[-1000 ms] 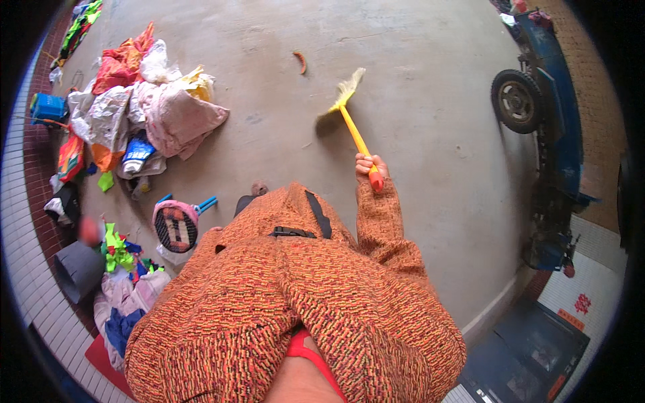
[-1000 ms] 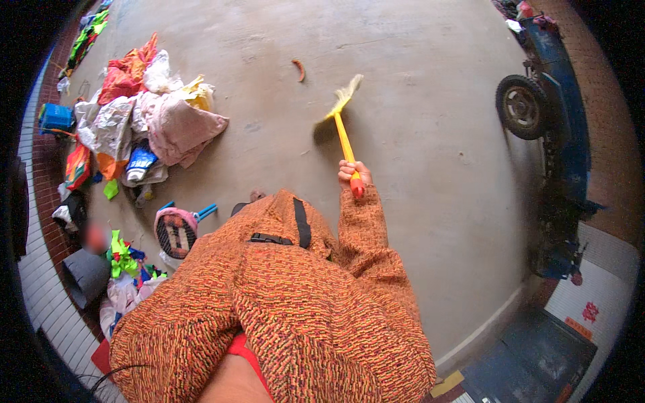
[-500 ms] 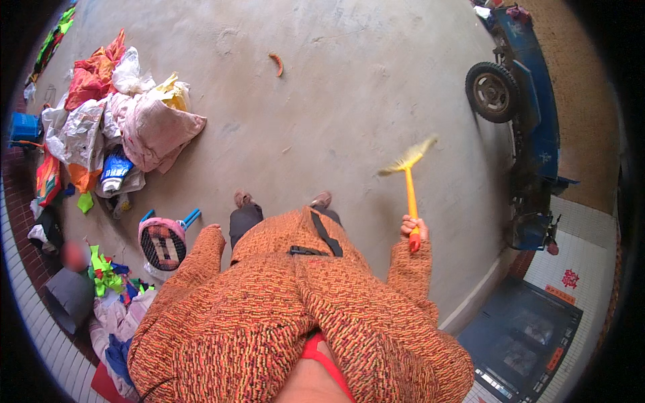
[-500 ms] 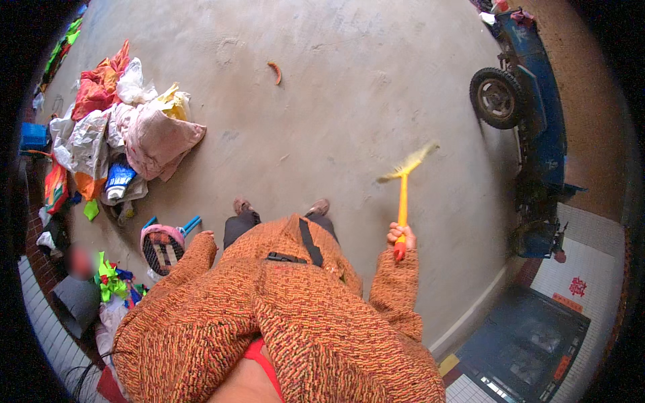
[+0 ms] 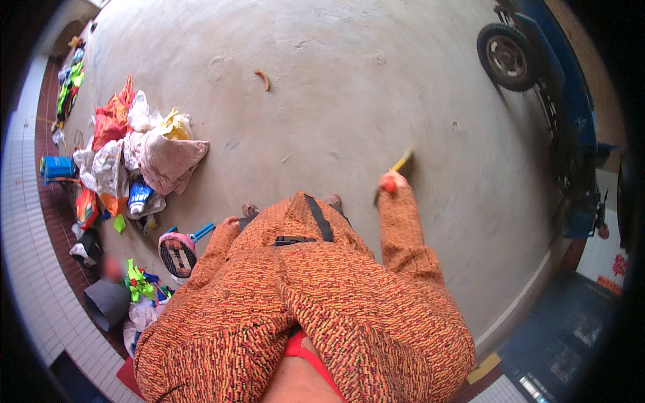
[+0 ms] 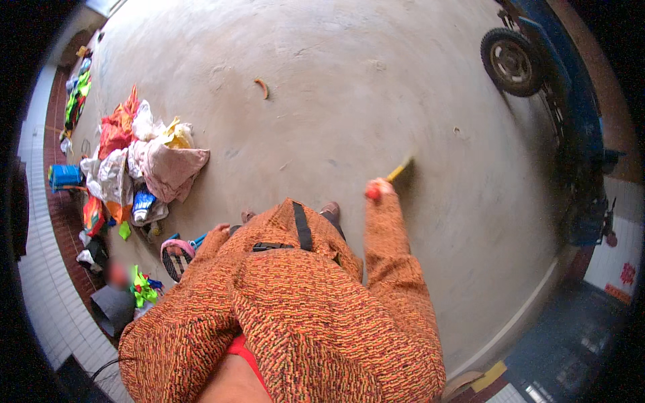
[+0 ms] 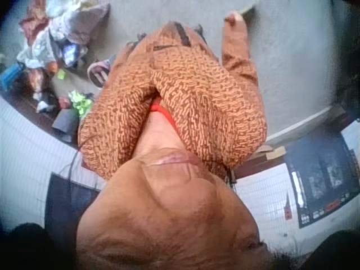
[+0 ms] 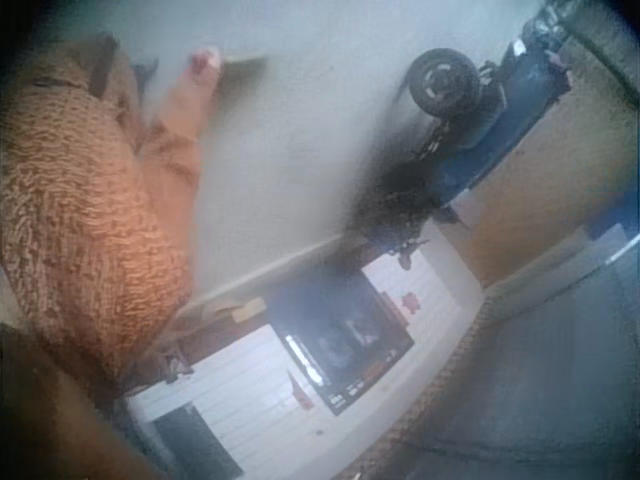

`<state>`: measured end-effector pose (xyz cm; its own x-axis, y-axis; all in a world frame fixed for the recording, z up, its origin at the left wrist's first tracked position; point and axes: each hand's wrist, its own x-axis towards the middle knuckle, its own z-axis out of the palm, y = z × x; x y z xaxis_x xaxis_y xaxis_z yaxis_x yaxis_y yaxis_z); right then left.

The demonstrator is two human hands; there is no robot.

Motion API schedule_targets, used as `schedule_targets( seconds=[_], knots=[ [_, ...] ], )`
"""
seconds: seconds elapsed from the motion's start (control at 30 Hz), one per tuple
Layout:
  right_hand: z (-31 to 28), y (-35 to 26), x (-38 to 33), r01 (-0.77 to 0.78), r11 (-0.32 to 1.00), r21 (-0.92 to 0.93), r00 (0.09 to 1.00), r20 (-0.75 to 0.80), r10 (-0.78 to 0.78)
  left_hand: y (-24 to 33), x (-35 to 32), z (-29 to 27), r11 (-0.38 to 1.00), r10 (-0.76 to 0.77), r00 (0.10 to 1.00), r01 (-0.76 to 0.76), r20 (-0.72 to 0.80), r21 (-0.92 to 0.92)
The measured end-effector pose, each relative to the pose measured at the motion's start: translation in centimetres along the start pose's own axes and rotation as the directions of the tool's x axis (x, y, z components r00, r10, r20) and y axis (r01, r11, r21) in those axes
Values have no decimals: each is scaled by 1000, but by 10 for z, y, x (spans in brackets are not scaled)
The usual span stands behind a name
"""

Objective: The person sweeps a concrete floor with a yellow broom, moving debris and dust toward a pile of bags and other items. The person navigates around a parked blue three-wheeled vehicle and various scattered objects while sweeping.

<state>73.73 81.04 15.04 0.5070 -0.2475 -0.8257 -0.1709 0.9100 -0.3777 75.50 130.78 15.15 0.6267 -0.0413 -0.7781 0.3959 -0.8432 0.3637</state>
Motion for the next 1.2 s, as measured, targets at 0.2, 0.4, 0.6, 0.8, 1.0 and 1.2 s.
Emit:
schedule_targets(
  seconds=[0.2, 0.4, 0.6, 0.8, 1.0, 1.2],
  knots=[
    [36, 7, 33, -113, 976, -186, 984, 113, 136, 183, -44, 8, 936, 281, 959, -284, -44, -208],
    [84, -8, 5, 78, 949, -305, 990, 132, -39, 300, -44, 8, 835, 451, 887, -382, 98, -395],
    [136, -27, -4, 226, 902, -367, 974, 75, -213, 410, -20, 31, 759, 395, 854, -97, 337, -643],
    [137, -53, 20, 314, 689, -653, 931, 70, -357, 445, 11, 33, 772, 442, 716, 3, 540, -635],
    [137, -65, 27, 386, 727, -568, 923, 228, -312, 454, 54, 27, 692, 464, 498, 312, 732, -651],
    [18, -121, 40, 184, 696, -694, 959, -29, -282, 441, 86, 9, 718, 302, 550, 406, 779, -565]
  ],
)
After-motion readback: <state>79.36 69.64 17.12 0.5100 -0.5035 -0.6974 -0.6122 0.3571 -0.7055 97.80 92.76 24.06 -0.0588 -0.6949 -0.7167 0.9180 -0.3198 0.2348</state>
